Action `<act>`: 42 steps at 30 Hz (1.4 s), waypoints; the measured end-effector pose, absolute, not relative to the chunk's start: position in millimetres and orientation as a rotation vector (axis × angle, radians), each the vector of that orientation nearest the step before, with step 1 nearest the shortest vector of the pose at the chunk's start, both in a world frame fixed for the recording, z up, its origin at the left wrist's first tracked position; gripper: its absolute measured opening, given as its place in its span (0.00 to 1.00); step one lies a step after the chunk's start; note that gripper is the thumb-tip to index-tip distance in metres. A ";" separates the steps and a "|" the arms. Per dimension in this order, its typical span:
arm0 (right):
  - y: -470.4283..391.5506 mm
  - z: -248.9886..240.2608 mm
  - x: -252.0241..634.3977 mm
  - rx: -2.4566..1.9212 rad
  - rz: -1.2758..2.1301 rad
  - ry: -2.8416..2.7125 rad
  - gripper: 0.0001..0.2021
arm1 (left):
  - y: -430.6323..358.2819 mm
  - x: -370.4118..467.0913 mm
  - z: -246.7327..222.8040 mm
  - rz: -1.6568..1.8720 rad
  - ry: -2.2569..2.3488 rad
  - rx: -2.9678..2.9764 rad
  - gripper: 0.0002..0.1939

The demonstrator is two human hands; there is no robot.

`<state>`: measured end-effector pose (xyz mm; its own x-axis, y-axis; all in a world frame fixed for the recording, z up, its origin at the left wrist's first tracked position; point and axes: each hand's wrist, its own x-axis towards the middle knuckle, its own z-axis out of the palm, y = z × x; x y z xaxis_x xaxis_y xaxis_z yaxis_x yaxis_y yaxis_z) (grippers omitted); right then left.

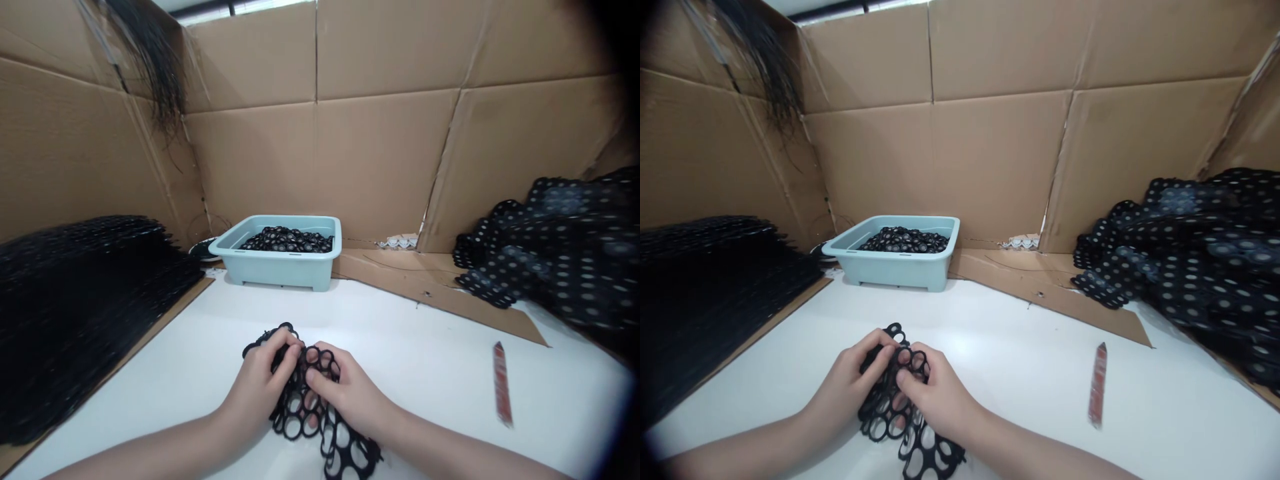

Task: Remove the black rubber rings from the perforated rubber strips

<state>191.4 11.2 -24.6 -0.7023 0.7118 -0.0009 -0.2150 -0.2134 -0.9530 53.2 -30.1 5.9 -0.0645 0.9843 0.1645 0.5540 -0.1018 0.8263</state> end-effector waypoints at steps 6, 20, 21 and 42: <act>5.3 -25.9 190.6 -0.588 1.959 -1.484 0.11 | -34.7 57.0 -1.5 1.023 1.521 1.597 0.10; 12.0 -18.6 194.1 -0.500 1.963 -1.498 0.04 | -30.6 54.8 -3.3 1.040 1.458 1.546 0.09; 12.6 -18.2 194.1 -0.506 1.972 -1.482 0.05 | -29.1 54.8 -2.8 1.075 1.430 1.486 0.10; 17.4 -24.2 197.9 -0.642 2.020 -1.353 0.13 | -20.2 39.9 4.4 1.125 1.682 1.669 0.09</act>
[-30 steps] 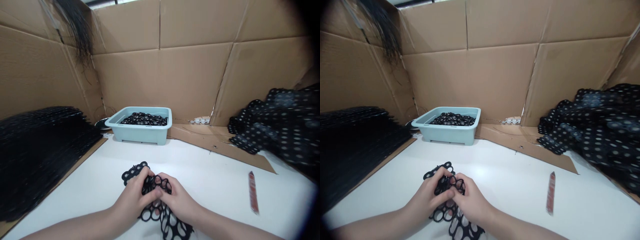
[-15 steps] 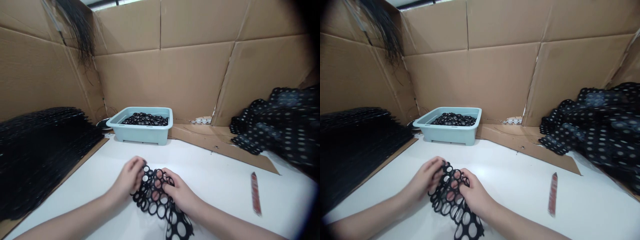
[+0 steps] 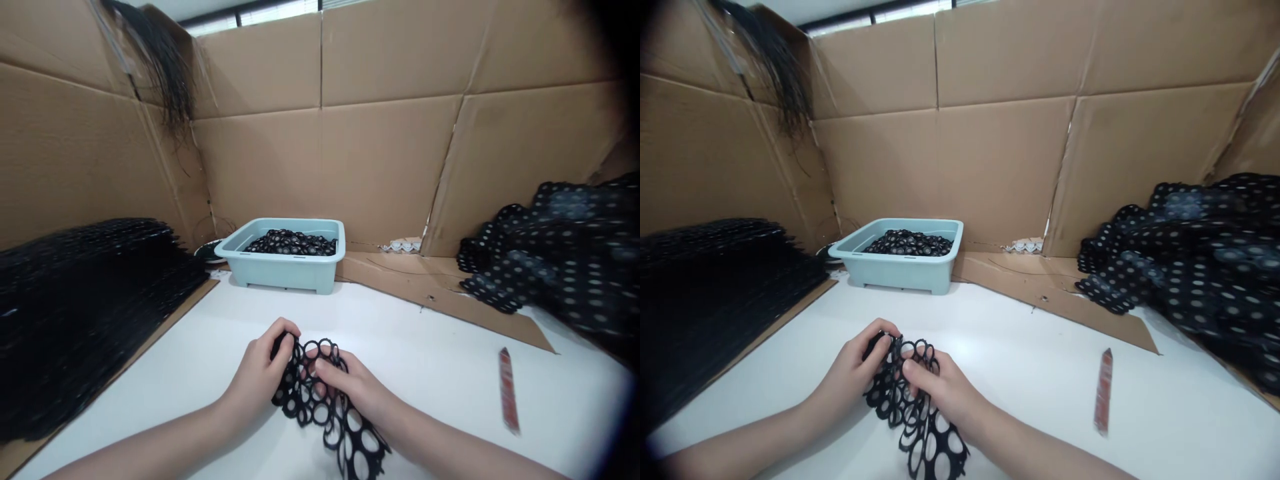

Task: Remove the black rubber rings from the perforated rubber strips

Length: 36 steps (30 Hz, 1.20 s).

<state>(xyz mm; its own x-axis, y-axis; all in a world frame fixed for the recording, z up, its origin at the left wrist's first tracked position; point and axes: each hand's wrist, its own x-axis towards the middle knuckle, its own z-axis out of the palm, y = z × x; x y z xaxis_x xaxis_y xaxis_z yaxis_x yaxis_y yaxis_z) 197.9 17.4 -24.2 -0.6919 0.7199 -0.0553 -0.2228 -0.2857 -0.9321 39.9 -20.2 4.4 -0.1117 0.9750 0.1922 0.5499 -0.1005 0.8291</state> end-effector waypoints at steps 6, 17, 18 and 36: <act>18.1 -23.7 195.8 -0.632 1.957 -1.396 0.14 | -26.6 47.8 -0.7 1.125 1.683 1.626 0.10; 14.5 -23.5 195.7 -0.729 2.017 -1.217 0.09 | -29.3 51.7 -1.9 0.897 1.362 1.693 0.08; 14.3 -23.4 196.0 -0.728 2.040 -1.221 0.11 | -29.0 51.6 -1.4 0.886 1.349 1.707 0.07; 17.7 -26.7 195.3 -0.625 1.998 -1.425 0.15 | -29.0 48.8 1.3 0.575 1.674 2.035 0.10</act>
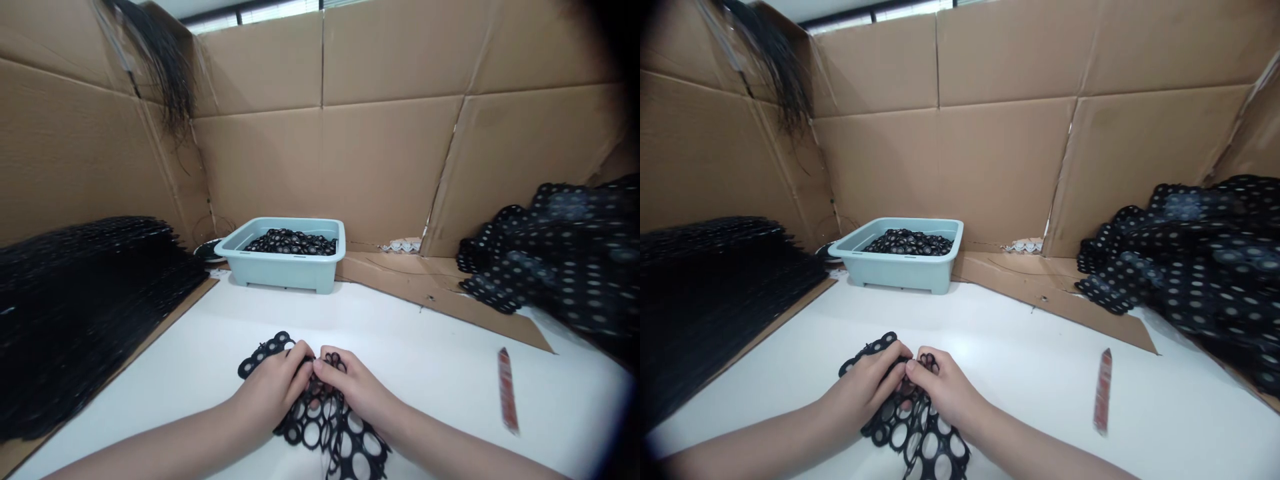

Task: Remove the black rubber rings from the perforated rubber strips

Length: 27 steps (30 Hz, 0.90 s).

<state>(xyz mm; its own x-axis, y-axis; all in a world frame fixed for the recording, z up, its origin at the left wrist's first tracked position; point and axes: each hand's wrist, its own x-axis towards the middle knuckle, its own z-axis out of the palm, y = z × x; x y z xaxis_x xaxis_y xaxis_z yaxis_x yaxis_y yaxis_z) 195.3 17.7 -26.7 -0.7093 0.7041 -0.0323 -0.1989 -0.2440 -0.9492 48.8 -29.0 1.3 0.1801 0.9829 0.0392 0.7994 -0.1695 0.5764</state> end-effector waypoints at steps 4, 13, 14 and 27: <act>17.5 -28.0 194.7 -0.632 1.987 -1.466 0.15 | -30.2 49.2 4.3 0.517 1.734 2.067 0.11; 15.9 -15.1 191.7 -0.762 1.914 -1.340 0.13 | -19.9 43.4 12.6 0.782 1.714 2.041 0.12; 15.7 -15.2 192.0 -0.768 1.902 -1.324 0.13 | -17.4 41.3 13.5 0.821 1.695 2.022 0.12; 34.7 -19.9 201.8 -0.872 1.894 -1.065 0.13 | -5.5 20.6 26.3 1.127 1.669 1.718 0.12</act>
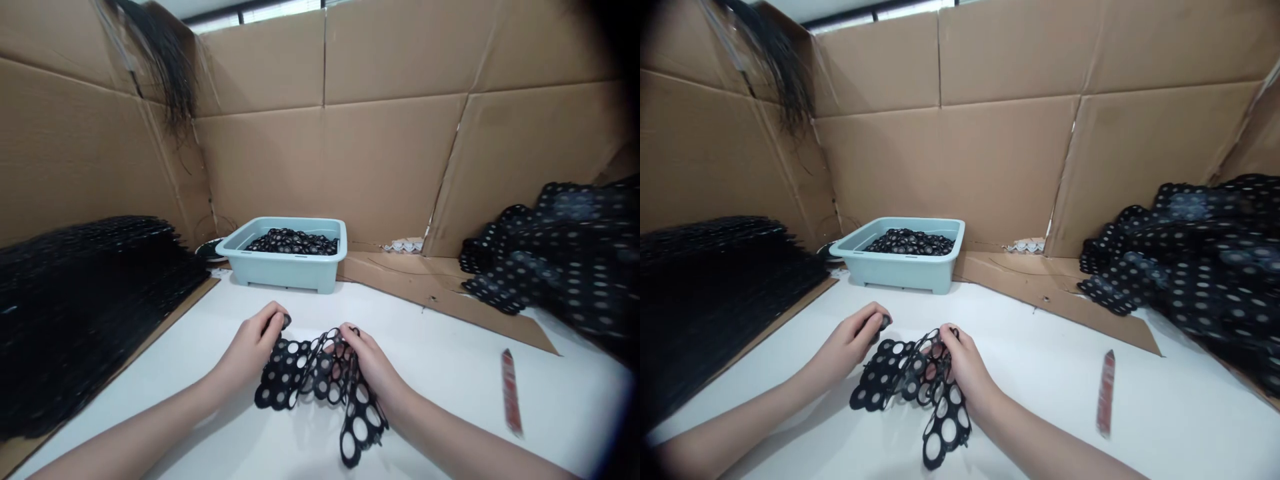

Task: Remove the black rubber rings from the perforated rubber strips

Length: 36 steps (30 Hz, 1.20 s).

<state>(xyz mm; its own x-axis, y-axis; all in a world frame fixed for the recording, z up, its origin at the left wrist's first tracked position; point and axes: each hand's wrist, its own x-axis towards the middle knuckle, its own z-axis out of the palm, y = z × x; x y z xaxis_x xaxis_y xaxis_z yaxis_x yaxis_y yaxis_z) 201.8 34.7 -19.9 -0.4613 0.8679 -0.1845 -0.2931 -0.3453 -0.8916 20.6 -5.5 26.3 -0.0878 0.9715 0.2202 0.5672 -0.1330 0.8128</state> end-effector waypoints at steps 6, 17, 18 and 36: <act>25.2 -19.1 197.1 -0.814 1.975 -1.021 0.17 | -28.9 40.2 21.8 0.888 1.722 1.902 0.11; 13.9 -18.2 195.3 -0.619 2.057 -1.034 0.14 | -35.5 49.1 8.9 0.914 1.601 1.808 0.11; 13.6 -19.3 195.3 -0.618 2.048 -1.048 0.14 | -35.0 48.8 8.3 0.934 1.585 1.781 0.12; 13.1 -18.9 193.8 -0.933 2.031 -1.071 0.20 | -38.2 58.3 8.1 1.012 1.271 1.639 0.09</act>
<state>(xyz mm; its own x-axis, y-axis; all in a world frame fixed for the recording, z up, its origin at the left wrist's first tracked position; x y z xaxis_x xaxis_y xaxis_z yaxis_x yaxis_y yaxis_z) 193.8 13.1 -18.9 -0.5343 0.7955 -0.2857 -0.2138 -0.4542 -0.8649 58.3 -38.2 8.1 0.1714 0.9787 0.1127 0.3296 -0.1648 0.9296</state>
